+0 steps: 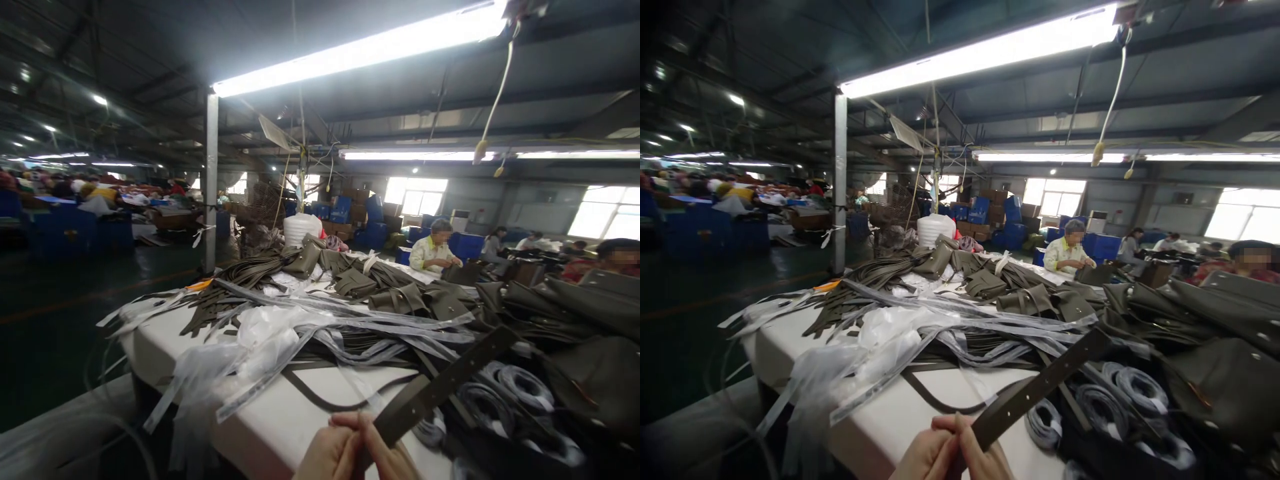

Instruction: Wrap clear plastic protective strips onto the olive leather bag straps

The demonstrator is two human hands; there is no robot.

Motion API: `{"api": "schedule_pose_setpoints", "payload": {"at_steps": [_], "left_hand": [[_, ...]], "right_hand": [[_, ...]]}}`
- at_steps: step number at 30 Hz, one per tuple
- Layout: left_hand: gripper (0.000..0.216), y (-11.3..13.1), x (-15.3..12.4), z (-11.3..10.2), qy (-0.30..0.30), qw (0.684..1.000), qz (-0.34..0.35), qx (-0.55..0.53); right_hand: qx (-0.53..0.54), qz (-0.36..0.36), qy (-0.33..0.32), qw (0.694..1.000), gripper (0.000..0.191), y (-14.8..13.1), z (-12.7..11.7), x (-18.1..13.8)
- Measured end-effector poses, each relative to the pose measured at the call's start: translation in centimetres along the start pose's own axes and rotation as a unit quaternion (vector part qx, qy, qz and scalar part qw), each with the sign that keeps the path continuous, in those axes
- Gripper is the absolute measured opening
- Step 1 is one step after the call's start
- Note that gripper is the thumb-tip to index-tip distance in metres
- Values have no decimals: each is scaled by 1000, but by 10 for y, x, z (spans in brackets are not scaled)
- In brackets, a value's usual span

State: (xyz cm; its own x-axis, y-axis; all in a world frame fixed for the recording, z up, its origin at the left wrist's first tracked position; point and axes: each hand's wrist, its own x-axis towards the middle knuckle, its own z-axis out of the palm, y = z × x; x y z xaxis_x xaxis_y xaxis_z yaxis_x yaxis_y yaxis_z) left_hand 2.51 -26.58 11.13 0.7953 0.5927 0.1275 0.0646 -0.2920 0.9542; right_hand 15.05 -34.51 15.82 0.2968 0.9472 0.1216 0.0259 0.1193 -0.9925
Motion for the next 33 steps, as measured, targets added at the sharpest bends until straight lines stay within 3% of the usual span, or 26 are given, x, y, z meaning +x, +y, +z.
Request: {"api": "schedule_pose_setpoints", "payload": {"at_steps": [2,5,8,10,14,17,22,30,33], "left_hand": [[82,9,15,6,-7,999,38,11],[82,28,29,15,-8,1000,30,5],[80,57,41,21,11,999,42,-25],[78,80,51,23,21,997,65,-47],[75,117,69,26,15,992,106,-69],[75,126,74,30,11,990,124,-68],[71,122,77,39,-1,993,99,-71],[71,154,88,38,-1,986,152,-64],[70,151,86,37,-3,990,130,-63]], "right_hand": [[53,-9,15,998,49,-23,-14,9],[153,-57,62,985,46,-64,-48,25],[154,-60,48,985,52,-98,-74,36],[115,-44,20,992,58,-111,-78,36],[7,-42,1,999,73,-112,-68,30],[-48,-16,-28,998,80,-112,-68,26],[-6,-92,57,994,63,-138,-97,27],[-25,-26,-4,999,71,-133,-84,21],[37,-92,60,993,58,-148,-107,26]]}}
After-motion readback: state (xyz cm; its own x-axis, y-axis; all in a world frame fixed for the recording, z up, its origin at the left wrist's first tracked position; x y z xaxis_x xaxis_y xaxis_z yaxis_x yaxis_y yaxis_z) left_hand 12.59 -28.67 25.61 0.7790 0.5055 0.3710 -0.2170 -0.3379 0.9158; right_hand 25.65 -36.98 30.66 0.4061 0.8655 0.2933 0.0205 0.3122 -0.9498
